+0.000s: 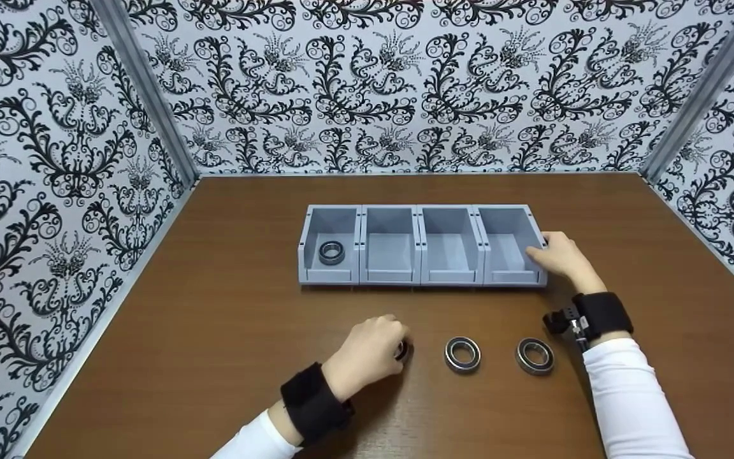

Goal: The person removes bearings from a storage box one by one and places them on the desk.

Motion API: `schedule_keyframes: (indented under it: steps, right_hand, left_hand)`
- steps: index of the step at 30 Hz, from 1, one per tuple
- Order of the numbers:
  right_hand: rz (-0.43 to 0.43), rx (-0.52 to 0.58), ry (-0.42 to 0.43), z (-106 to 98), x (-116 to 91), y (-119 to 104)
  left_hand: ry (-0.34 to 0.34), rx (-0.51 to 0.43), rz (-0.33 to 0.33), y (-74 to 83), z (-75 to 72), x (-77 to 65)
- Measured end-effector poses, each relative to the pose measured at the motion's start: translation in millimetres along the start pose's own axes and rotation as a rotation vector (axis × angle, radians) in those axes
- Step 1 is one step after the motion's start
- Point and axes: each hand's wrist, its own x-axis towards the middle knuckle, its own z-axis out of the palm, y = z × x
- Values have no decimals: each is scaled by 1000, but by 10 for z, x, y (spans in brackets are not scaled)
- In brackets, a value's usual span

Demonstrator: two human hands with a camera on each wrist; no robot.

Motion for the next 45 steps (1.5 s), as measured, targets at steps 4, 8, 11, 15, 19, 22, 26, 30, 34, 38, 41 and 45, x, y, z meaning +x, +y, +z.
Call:
schedule_keyframes:
  steps: [4,8,11,15,19,22,26,30,34,38,41,45]
  right_hand:
    - [13,-14,-12,-11,-45,-84]
    - [18,-28,-11,-11,-54,-112]
    - [22,-30,-10,-4,-47,-105]
    - [26,-24,-13,-6,-52,-105]
    - [36,-16,-21,-10,-72,-120]
    - [47,-14,-23,-7,-78,-119]
    - [50,-18,-29,-12,-80,-123]
    - [41,-24,-39,-20,-74,-128]
    - [41,-28,-33,-19,-66,-125]
    - [45,-28,-32,-20,-66,-126]
    - [49,-26,-34,-22,-66,-128]
    - [50,-25,-31,-22,-60,-129]
  left_hand:
    - [3,10,2,-9,10,4]
    - [5,12,2,-18,21,9]
    - [5,11,-2,-21,29,10]
    - [7,8,-6,-20,38,10]
    - [13,12,-6,-22,50,10]
    - [14,16,-3,-23,56,11]
    - [8,26,-3,-17,51,13]
    - [-2,35,-15,-11,45,10]
    - [-2,31,-23,-8,46,6]
    - [-2,31,-25,-3,47,7]
    - [0,30,-26,1,47,6]
    - [5,25,-29,3,48,2]
